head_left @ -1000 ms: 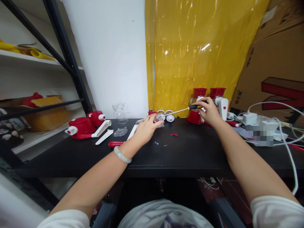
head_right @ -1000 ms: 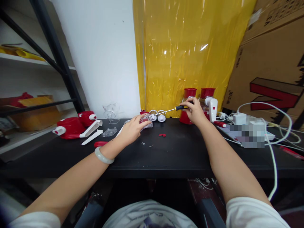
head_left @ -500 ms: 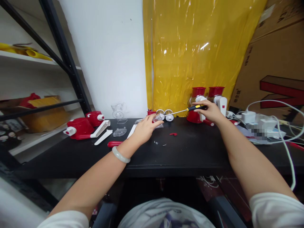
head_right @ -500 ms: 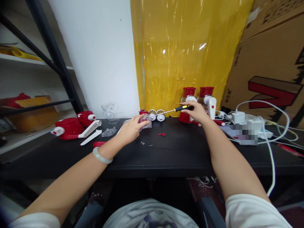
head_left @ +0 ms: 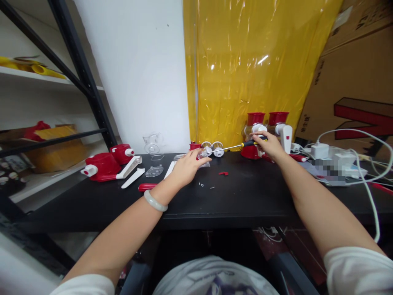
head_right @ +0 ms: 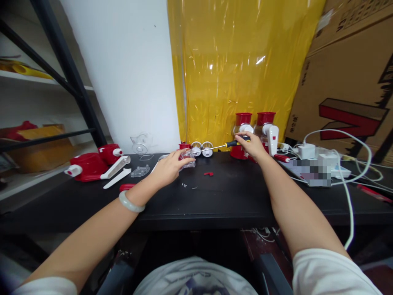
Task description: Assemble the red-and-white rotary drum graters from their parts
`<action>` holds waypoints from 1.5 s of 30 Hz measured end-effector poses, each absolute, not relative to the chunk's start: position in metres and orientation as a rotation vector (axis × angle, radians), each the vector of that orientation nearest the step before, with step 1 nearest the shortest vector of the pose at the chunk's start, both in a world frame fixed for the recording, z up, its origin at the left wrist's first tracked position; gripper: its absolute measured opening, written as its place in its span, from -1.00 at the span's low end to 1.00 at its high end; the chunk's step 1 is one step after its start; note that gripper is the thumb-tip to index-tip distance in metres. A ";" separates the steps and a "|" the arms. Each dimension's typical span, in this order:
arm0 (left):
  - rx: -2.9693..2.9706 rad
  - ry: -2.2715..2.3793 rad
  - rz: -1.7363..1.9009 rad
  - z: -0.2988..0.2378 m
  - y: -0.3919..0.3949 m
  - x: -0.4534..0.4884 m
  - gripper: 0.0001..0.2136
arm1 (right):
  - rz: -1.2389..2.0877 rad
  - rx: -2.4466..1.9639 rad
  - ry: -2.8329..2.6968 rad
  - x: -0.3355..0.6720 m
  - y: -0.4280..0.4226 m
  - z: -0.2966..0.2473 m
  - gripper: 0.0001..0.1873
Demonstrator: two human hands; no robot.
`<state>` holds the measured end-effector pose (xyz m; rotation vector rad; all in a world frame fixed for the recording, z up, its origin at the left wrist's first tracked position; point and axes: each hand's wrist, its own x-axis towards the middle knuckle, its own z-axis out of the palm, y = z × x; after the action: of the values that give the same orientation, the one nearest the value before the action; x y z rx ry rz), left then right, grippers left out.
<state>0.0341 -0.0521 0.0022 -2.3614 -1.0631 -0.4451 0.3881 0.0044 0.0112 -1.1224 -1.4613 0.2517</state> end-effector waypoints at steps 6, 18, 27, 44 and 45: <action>-2.371 -1.079 -0.403 0.003 -0.051 0.033 -0.42 | 0.594 -0.959 -1.353 0.387 0.009 0.011 -0.71; -2.360 -1.101 -0.418 0.002 -0.051 0.033 -0.37 | 0.662 -0.947 -1.307 0.386 0.012 0.010 -0.75; -2.348 -1.117 -0.439 0.004 -0.053 0.033 -0.37 | 0.609 -0.987 -1.387 0.383 0.006 0.009 -0.68; -2.361 -1.105 -0.449 0.003 -0.052 0.032 -0.36 | 0.716 -0.903 -1.364 0.382 0.007 0.013 -0.71; -2.361 -1.103 -0.447 0.003 -0.052 0.032 -0.36 | 0.702 -0.916 -1.366 0.382 0.008 0.012 -0.71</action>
<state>0.0322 -0.0520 0.0032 -2.3614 -1.1034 -0.4470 0.3824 0.0077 0.0123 -0.9161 -1.3662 0.7020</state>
